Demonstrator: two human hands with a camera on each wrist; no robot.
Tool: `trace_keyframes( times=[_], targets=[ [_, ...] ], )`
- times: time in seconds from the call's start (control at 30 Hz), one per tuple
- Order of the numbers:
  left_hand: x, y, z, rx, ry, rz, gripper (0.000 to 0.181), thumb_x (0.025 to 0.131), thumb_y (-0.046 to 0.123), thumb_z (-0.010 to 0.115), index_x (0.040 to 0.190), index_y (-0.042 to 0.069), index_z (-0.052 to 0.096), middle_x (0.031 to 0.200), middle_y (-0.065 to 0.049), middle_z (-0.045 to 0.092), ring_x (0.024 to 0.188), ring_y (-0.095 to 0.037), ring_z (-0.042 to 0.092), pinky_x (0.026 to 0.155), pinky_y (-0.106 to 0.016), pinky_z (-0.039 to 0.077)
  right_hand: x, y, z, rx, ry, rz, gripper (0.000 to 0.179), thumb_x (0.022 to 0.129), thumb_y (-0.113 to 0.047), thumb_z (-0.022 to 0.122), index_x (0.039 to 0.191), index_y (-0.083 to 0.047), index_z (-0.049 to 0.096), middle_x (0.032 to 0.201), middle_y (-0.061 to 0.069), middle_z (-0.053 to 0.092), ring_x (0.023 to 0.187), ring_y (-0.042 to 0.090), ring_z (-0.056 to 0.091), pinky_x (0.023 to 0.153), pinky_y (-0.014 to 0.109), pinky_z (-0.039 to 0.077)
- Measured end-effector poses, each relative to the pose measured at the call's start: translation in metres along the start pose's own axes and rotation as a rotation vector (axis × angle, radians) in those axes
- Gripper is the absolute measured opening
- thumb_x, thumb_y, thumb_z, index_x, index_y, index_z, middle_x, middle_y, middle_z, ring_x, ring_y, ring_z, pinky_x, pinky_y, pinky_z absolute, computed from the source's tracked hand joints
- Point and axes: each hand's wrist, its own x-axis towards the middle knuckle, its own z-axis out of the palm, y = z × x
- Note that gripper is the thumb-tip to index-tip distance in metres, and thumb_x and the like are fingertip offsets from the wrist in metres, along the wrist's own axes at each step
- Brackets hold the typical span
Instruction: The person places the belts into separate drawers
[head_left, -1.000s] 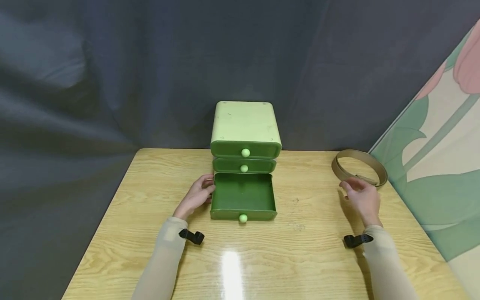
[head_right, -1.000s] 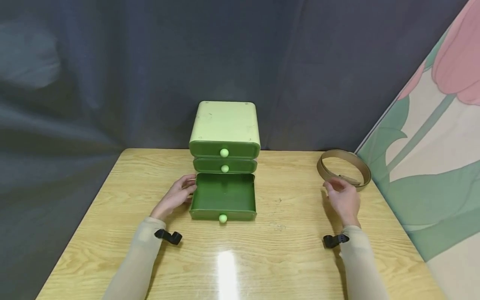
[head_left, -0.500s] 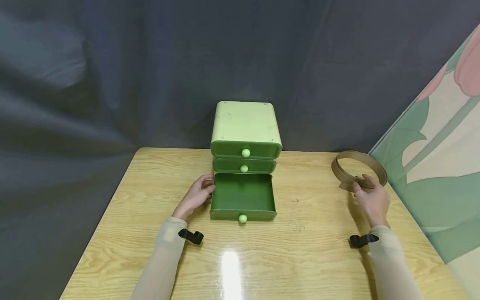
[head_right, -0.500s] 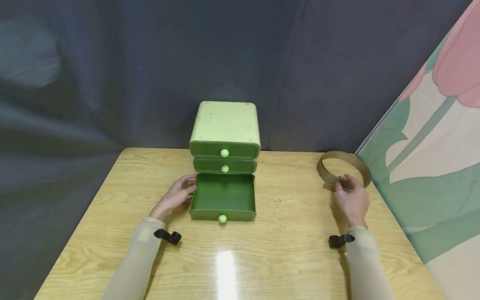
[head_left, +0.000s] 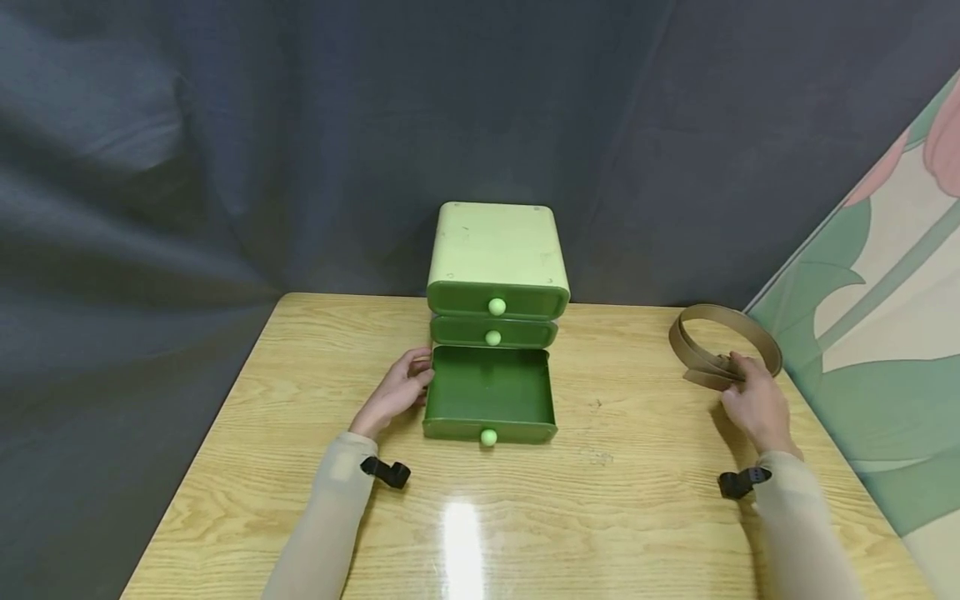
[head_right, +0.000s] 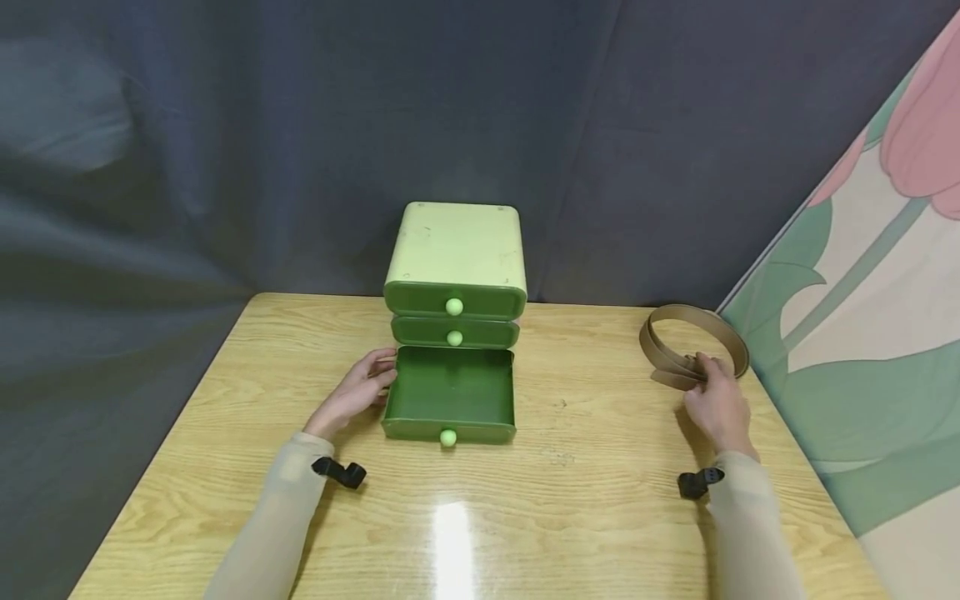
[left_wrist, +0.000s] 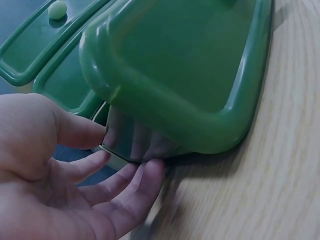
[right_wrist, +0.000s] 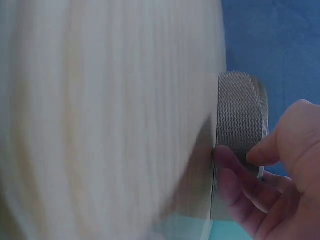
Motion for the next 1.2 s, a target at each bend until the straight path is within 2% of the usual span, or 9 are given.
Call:
trace_keyframes(
  times=[0.17, 0.3, 0.43, 0.6, 0.7, 0.77, 0.9, 1.0, 1.2],
  targets=[
    [-0.0001, 0.0000, 0.0013, -0.001, 0.002, -0.002, 0.054, 0.114, 0.014, 0.045, 0.165, 0.006, 0.031, 0.162, -0.027, 0.044, 0.135, -0.042, 0.058, 0.092, -0.038, 0.055, 0.0033, 0.0065, -0.0015, -0.062, -0.027, 0.007, 0.061, 0.095, -0.003, 0.045, 0.155, 0.009, 0.042, 0.152, 0.044, 0.042, 0.130, 0.068, 0.043, 0.097, 0.079, 0.040],
    [0.0002, -0.0005, 0.0015, -0.002, 0.004, -0.004, 0.054, 0.114, 0.015, 0.046, 0.165, 0.006, 0.032, 0.162, -0.026, 0.044, 0.135, -0.041, 0.057, 0.092, -0.038, 0.055, 0.0042, 0.0082, -0.0026, -0.064, -0.042, 0.003, 0.055, 0.100, -0.007, 0.049, 0.152, 0.010, 0.047, 0.147, 0.045, 0.046, 0.127, 0.068, 0.045, 0.099, 0.079, 0.039],
    [0.0016, -0.0020, 0.0018, 0.002, 0.004, -0.002, 0.054, 0.114, 0.015, 0.046, 0.165, 0.006, 0.032, 0.162, -0.027, 0.045, 0.136, -0.041, 0.057, 0.090, -0.037, 0.054, 0.0035, 0.0086, -0.0036, -0.052, -0.059, -0.027, 0.049, 0.103, -0.011, 0.054, 0.148, 0.010, 0.053, 0.139, 0.045, 0.054, 0.119, 0.068, 0.051, 0.095, 0.078, 0.041],
    [0.0026, -0.0025, 0.0018, 0.000, 0.009, -0.003, 0.054, 0.113, 0.014, 0.046, 0.165, 0.006, 0.032, 0.162, -0.027, 0.044, 0.136, -0.042, 0.057, 0.090, -0.037, 0.055, 0.0025, 0.0073, -0.0036, -0.042, -0.096, -0.035, 0.048, 0.108, -0.019, 0.055, 0.146, 0.009, 0.054, 0.132, 0.043, 0.060, 0.112, 0.066, 0.057, 0.090, 0.075, 0.046],
    [0.0027, -0.0031, 0.0021, -0.001, 0.011, -0.004, 0.053, 0.114, 0.014, 0.046, 0.165, 0.006, 0.033, 0.162, -0.027, 0.044, 0.136, -0.042, 0.057, 0.090, -0.036, 0.055, 0.0018, 0.0072, -0.0032, -0.042, -0.116, -0.047, 0.046, 0.110, -0.025, 0.055, 0.142, 0.009, 0.056, 0.122, 0.040, 0.066, 0.104, 0.061, 0.062, 0.083, 0.070, 0.049],
    [0.0026, -0.0030, 0.0020, -0.001, 0.010, -0.005, 0.053, 0.114, 0.014, 0.046, 0.165, 0.006, 0.033, 0.162, -0.027, 0.044, 0.135, -0.042, 0.057, 0.089, -0.036, 0.055, 0.0019, 0.0072, -0.0030, -0.052, -0.131, -0.055, 0.045, 0.111, -0.029, 0.055, 0.136, 0.008, 0.058, 0.109, 0.035, 0.068, 0.093, 0.054, 0.065, 0.076, 0.062, 0.050],
    [0.0021, -0.0029, 0.0022, 0.004, 0.007, -0.003, 0.053, 0.114, 0.014, 0.046, 0.165, 0.006, 0.033, 0.162, -0.027, 0.045, 0.135, -0.042, 0.058, 0.090, -0.037, 0.055, 0.0018, 0.0073, -0.0025, -0.087, -0.159, -0.058, 0.043, 0.111, -0.035, 0.054, 0.125, 0.006, 0.060, 0.086, 0.021, 0.065, 0.076, 0.038, 0.059, 0.066, 0.046, 0.044],
    [0.0015, -0.0024, 0.0020, 0.007, 0.003, 0.001, 0.053, 0.114, 0.014, 0.046, 0.165, 0.006, 0.033, 0.162, -0.027, 0.045, 0.135, -0.042, 0.058, 0.091, -0.038, 0.056, 0.0009, 0.0073, -0.0018, -0.101, -0.166, -0.058, 0.043, 0.111, -0.037, 0.054, 0.122, 0.004, 0.060, 0.079, 0.014, 0.061, 0.073, 0.033, 0.056, 0.064, 0.040, 0.040],
    [0.0011, -0.0016, 0.0005, 0.011, -0.003, -0.002, 0.053, 0.114, 0.015, 0.045, 0.165, 0.007, 0.032, 0.163, -0.027, 0.044, 0.136, -0.043, 0.058, 0.092, -0.039, 0.056, -0.0021, 0.0063, -0.0001, -0.101, -0.165, -0.062, 0.045, 0.112, -0.039, 0.053, 0.121, 0.004, 0.060, 0.076, 0.011, 0.057, 0.070, 0.029, 0.053, 0.063, 0.038, 0.038]
  ],
)
